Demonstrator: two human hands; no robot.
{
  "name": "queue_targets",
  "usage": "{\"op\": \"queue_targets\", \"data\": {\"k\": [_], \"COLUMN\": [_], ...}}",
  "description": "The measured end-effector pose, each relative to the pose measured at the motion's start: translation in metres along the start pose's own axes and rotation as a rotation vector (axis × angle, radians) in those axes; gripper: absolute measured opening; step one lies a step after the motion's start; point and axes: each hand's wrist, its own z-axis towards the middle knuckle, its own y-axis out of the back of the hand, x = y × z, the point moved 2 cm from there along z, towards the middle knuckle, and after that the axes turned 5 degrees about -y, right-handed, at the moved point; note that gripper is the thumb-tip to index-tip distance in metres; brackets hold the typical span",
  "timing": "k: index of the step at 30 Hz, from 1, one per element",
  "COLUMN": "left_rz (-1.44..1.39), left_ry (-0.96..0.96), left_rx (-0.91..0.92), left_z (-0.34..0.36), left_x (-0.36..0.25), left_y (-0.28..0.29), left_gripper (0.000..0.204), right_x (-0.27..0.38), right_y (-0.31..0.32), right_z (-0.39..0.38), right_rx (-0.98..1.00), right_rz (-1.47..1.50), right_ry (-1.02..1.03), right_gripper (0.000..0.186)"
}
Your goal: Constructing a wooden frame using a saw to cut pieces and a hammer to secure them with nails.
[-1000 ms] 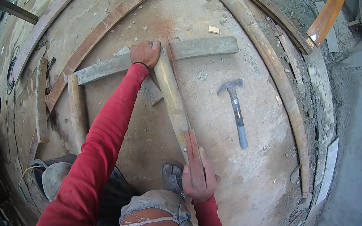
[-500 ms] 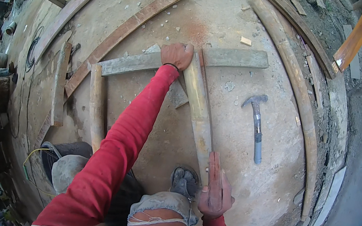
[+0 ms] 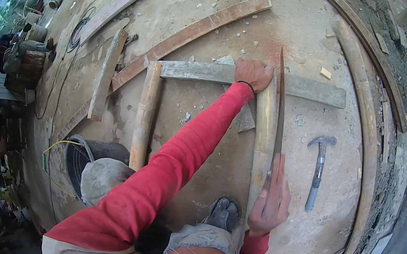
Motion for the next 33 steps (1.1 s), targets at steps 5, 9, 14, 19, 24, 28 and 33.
{"op": "queue_targets", "data": {"k": [5,9,14,19,24,28,33], "left_rz": [-0.061,-0.031,0.017,0.02,-0.006,-0.032,0.006], "left_ry": [0.036,0.033,-0.004,0.044,-0.02,-0.033,0.032], "left_rx": [0.043,-0.004,0.003,0.047,0.066,0.054,0.067], "left_z": [-0.002,0.002,-0.001,-0.011,0.001,0.005,0.011], "left_x": [0.003,0.006,0.006,0.027,-0.01,-0.009,0.024], "left_y": [-0.015,-0.006,-0.011,-0.019,-0.012,-0.024,-0.005], "left_gripper": [0.054,0.055,0.055,0.057,0.058,0.058,0.058], "right_x": [-0.039,0.005,-0.027,-0.011,0.011,-0.054,-0.01], "right_y": [-0.061,0.017,-0.028,-0.041,0.034,-0.046,-0.017], "right_z": [0.089,-0.045,0.045,0.032,-0.042,0.079,-0.005], "right_rx": [-0.023,0.07,-0.033,-0.039,-0.01,-0.146,-0.058], "right_rz": [0.335,0.185,0.187,0.349,0.043,0.351,0.223], "right_ry": [-0.228,-0.118,-0.01,-0.343,-0.115,-0.212,-0.065], "right_gripper": [0.048,0.05,0.045,0.037,0.042,0.041,0.042]}}
